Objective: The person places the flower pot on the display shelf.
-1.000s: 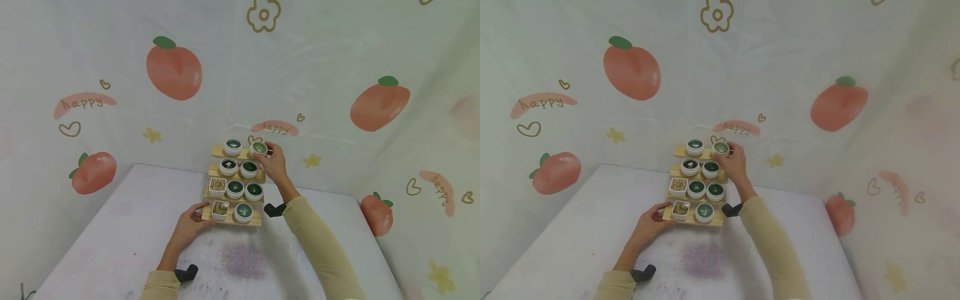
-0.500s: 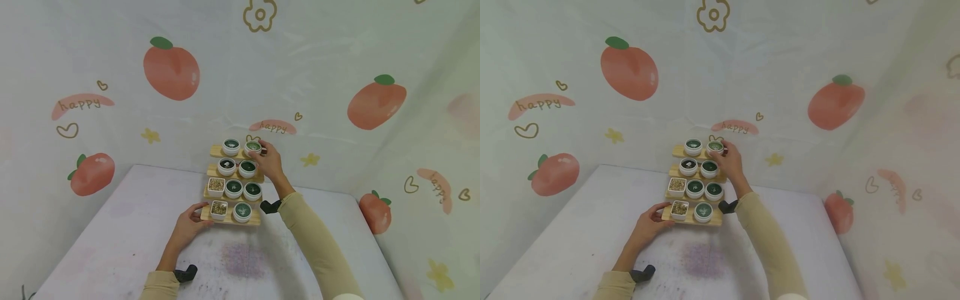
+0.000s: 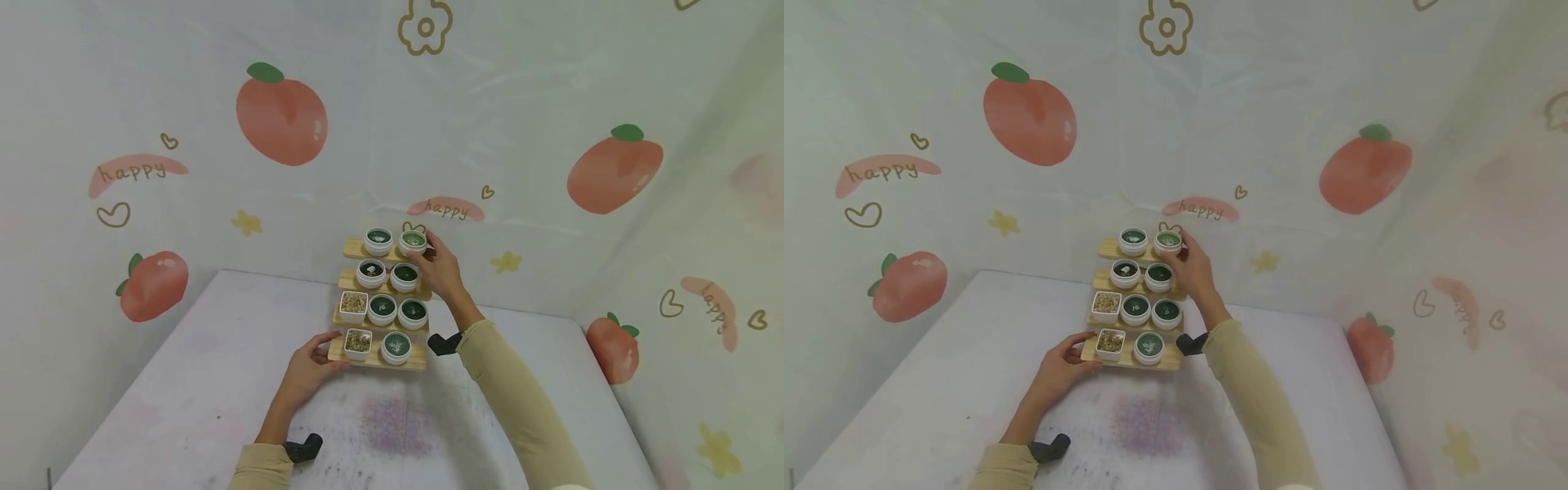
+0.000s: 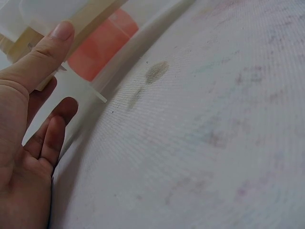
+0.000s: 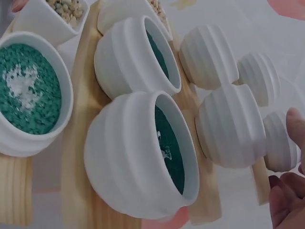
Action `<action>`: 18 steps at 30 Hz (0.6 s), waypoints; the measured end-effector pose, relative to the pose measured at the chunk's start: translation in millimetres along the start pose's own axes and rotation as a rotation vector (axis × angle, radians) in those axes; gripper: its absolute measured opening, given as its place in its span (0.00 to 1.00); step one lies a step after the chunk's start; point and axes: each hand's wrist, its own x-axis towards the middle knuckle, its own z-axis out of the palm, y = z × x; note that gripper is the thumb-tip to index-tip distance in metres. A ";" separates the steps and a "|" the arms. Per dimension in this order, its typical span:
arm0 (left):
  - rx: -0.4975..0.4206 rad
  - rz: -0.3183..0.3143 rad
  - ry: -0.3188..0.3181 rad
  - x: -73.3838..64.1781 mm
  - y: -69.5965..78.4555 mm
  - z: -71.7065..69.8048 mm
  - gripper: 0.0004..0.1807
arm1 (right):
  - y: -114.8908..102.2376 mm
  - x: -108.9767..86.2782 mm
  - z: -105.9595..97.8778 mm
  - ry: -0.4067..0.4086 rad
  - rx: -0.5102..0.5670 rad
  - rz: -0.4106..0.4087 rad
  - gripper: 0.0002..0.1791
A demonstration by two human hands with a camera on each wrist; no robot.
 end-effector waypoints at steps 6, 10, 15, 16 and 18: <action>0.004 -0.004 0.008 0.5 0.0 -1.6 0.41 | 3.3 -8.1 -0.9 0.031 0.032 -0.038 0.37; 0.009 -0.011 0.015 -0.1 0.3 -3.1 0.41 | 6.6 -15.3 -1.8 0.041 -0.008 -0.065 0.37; 0.001 -0.005 0.012 0.4 -1.9 -2.4 0.41 | 11.2 -25.3 -5.8 0.062 -0.064 -0.088 0.37; 0.000 -0.002 0.012 0.3 -1.9 -2.6 0.41 | 12.9 -27.3 -6.4 0.061 -0.077 -0.093 0.36; 0.007 -0.002 0.006 0.4 -3.4 -2.9 0.41 | 16.8 -32.5 -7.9 0.052 -0.102 -0.105 0.36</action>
